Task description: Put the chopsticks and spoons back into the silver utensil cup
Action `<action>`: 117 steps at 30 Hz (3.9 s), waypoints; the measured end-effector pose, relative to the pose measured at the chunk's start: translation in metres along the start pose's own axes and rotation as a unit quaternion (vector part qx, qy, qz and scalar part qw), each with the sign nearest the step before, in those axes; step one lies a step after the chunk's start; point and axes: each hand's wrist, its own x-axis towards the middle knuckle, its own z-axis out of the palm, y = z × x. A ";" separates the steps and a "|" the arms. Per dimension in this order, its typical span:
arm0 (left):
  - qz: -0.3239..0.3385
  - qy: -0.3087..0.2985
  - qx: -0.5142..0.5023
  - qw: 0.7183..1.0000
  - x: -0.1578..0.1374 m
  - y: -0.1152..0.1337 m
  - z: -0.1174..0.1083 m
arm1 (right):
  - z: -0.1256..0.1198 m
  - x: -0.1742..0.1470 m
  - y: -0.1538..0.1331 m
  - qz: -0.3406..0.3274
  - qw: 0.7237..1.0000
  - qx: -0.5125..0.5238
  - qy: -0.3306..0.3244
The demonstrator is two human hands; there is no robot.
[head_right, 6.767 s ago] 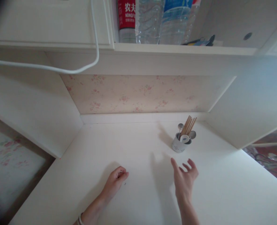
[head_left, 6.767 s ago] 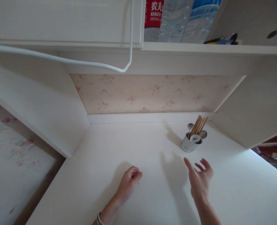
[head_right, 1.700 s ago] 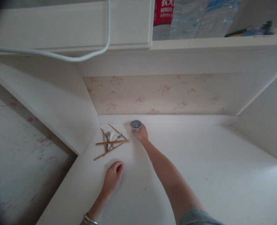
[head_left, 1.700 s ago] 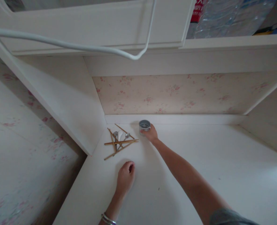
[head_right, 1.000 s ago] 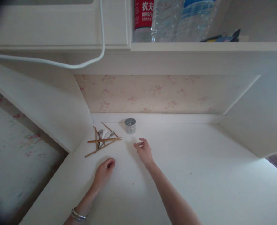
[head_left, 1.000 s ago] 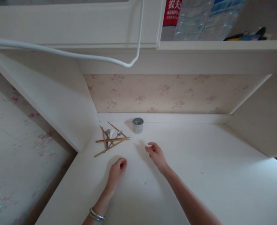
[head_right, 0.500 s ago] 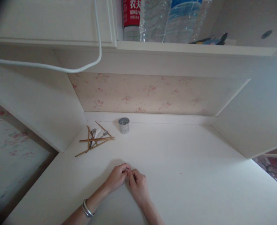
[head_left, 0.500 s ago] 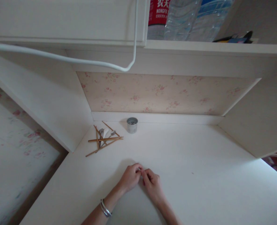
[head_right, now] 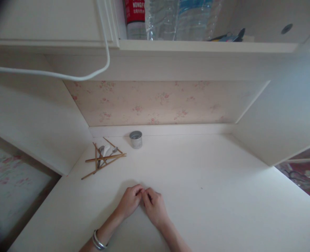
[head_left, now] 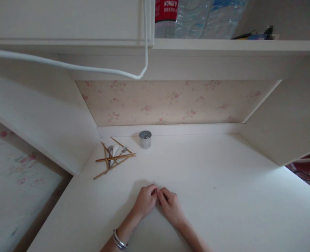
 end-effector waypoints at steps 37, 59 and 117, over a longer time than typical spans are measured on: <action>0.005 0.004 0.012 1.000 -0.002 -0.001 0.001 | 0.000 0.000 -0.001 0.005 1.000 -0.002 -0.006; 0.009 0.011 0.012 1.000 -0.002 -0.003 0.002 | 0.000 0.000 0.000 0.002 1.000 -0.009 0.000; 0.008 0.134 0.439 0.888 -0.026 -0.031 -0.072 | 0.004 -0.001 0.004 -0.018 0.997 -0.073 -0.014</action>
